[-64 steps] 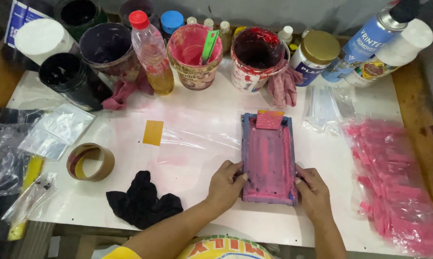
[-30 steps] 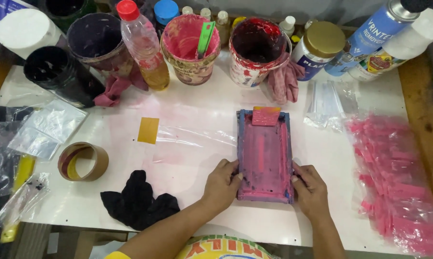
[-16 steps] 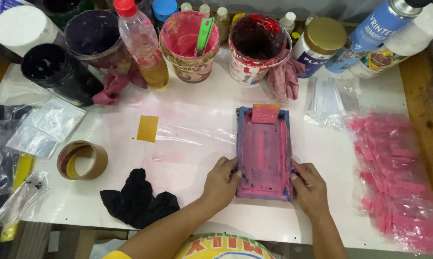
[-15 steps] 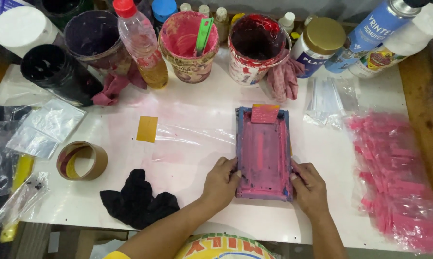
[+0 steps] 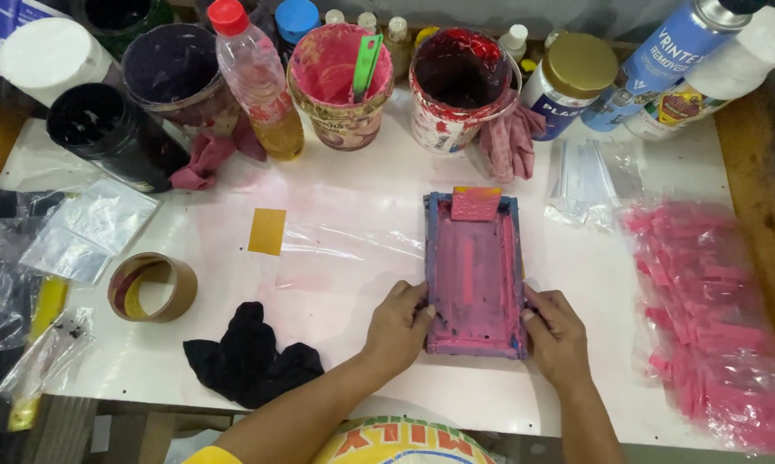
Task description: The person spreads pink ink on a screen printing frame using a squeegee. They then wipe the table surface with a pink cloth and a black cloth. Finally, they place a clear plastic sheet on the table and position the inked screen on top of it.
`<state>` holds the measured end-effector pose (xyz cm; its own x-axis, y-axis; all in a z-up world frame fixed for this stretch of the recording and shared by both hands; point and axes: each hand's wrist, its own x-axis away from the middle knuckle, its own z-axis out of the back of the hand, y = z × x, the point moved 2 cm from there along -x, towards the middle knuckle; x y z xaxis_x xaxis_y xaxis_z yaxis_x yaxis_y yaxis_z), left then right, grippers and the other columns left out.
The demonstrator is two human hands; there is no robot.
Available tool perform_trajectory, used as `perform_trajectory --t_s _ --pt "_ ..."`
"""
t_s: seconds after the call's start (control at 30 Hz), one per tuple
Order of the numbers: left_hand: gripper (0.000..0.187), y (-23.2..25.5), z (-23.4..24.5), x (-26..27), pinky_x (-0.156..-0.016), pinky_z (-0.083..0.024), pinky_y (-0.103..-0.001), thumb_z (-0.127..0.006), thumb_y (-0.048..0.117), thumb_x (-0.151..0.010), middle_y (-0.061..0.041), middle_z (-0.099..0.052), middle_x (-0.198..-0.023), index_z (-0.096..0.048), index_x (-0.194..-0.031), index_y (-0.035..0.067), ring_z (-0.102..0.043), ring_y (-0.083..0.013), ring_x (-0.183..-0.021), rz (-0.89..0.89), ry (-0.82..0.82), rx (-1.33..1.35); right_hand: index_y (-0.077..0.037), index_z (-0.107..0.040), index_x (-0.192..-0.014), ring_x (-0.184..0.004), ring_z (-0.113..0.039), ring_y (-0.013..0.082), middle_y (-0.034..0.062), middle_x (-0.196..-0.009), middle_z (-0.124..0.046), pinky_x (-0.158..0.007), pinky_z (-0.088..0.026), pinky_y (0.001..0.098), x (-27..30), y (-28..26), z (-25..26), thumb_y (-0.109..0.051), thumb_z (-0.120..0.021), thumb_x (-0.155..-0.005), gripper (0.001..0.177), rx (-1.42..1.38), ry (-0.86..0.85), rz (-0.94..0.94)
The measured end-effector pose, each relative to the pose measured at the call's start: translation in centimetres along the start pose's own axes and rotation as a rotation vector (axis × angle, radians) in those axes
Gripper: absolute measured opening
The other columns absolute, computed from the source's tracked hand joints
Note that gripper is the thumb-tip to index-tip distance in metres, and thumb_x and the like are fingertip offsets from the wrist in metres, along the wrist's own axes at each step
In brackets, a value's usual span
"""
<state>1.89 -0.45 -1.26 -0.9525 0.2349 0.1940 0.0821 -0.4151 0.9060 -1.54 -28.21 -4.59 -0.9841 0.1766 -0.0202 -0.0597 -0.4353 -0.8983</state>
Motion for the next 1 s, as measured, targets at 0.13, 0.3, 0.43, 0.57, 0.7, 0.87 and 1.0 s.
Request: perform_trajectory --t_s 0.13,0.3,0.43,0.57,0.7,0.87,1.0 --pt "0.029 0.1 0.0 0.0 -0.079 -0.054 -0.038 -0.054 0.02 -0.096 -0.007 -0.055 -0.094 -0.068 -0.121 0.012 -0.063 -0.025 -0.086 -0.01 0.0 -0.008 -0.007 -0.066 -0.14 -0.095 -0.061 0.0164 0.0054 -0.105 -0.061 -0.088 -0.047 0.0246 0.1 0.1 0.0 -0.007 -0.061 -0.096 0.044 0.006 -0.01 -0.002" --pt "0.03 0.2 0.1 0.1 -0.081 -0.054 -0.037 -0.054 0.017 -0.098 -0.006 -0.055 -0.095 -0.068 -0.124 0.011 -0.062 -0.0245 -0.086 0.006 0.005 0.017 -0.006 -0.066 -0.14 -0.094 -0.06 0.0168 0.0057 -0.103 -0.06 -0.089 -0.047 0.0252 0.0 0.4 0.1 -0.01 -0.062 -0.096 0.044 0.023 -0.012 0.015" --pt "0.035 0.5 0.1 0.0 -0.084 -0.055 -0.037 -0.054 0.018 -0.099 -0.006 -0.055 -0.097 -0.066 -0.131 0.009 -0.063 -0.0249 -0.089 0.054 -0.014 0.011 -0.007 -0.065 -0.141 -0.096 -0.061 0.0164 0.0058 -0.104 -0.061 -0.091 -0.047 0.0248 0.0 0.5 0.0 -0.01 -0.062 -0.096 0.044 0.042 -0.02 0.024" --pt "0.032 0.7 0.3 0.0 -0.083 -0.054 -0.037 -0.053 0.018 -0.099 -0.006 -0.054 -0.096 -0.067 -0.127 0.011 -0.063 -0.0249 -0.088 0.052 -0.019 0.025 -0.008 -0.064 -0.141 -0.093 -0.06 0.0168 0.0061 -0.104 -0.06 -0.085 -0.048 0.0252 0.1 1.0 0.1 -0.011 -0.062 -0.097 0.044 0.025 -0.019 0.037" --pt "0.041 0.3 0.1 0.0 -0.084 -0.055 -0.037 -0.053 0.019 -0.098 -0.006 -0.054 -0.094 -0.063 -0.138 0.013 -0.062 -0.0251 -0.087 0.043 -0.009 -0.001 -0.009 -0.065 -0.142 -0.097 -0.06 0.0158 0.0044 -0.106 -0.06 -0.09 -0.047 0.0241 0.3 0.6 0.0 -0.007 -0.062 -0.096 0.045 0.002 -0.008 -0.01" --pt "0.043 -0.2 -0.1 0.1 -0.078 -0.053 -0.036 -0.053 0.021 -0.099 -0.006 -0.056 -0.088 -0.062 -0.14 0.012 -0.062 -0.025 -0.083 0.031 -0.014 -0.006 -0.006 -0.065 -0.141 -0.097 -0.061 0.0179 0.0076 -0.108 -0.061 -0.09 -0.049 0.0255 0.4 0.9 0.2 -0.007 -0.062 -0.096 0.044 0.036 -0.007 0.046" --pt "0.028 -0.4 -0.3 0.2 -0.069 -0.049 -0.04 -0.054 0.024 -0.1 -0.007 -0.057 -0.081 -0.067 -0.119 0.008 -0.061 -0.0272 -0.075 -0.014 -0.018 -0.058 -0.004 -0.065 -0.139 -0.099 -0.062 0.0191 0.0088 -0.108 -0.062 -0.092 -0.049 0.026 0.4 0.4 0.3 -0.004 -0.061 -0.096 0.043 0.049 -0.001 0.039"
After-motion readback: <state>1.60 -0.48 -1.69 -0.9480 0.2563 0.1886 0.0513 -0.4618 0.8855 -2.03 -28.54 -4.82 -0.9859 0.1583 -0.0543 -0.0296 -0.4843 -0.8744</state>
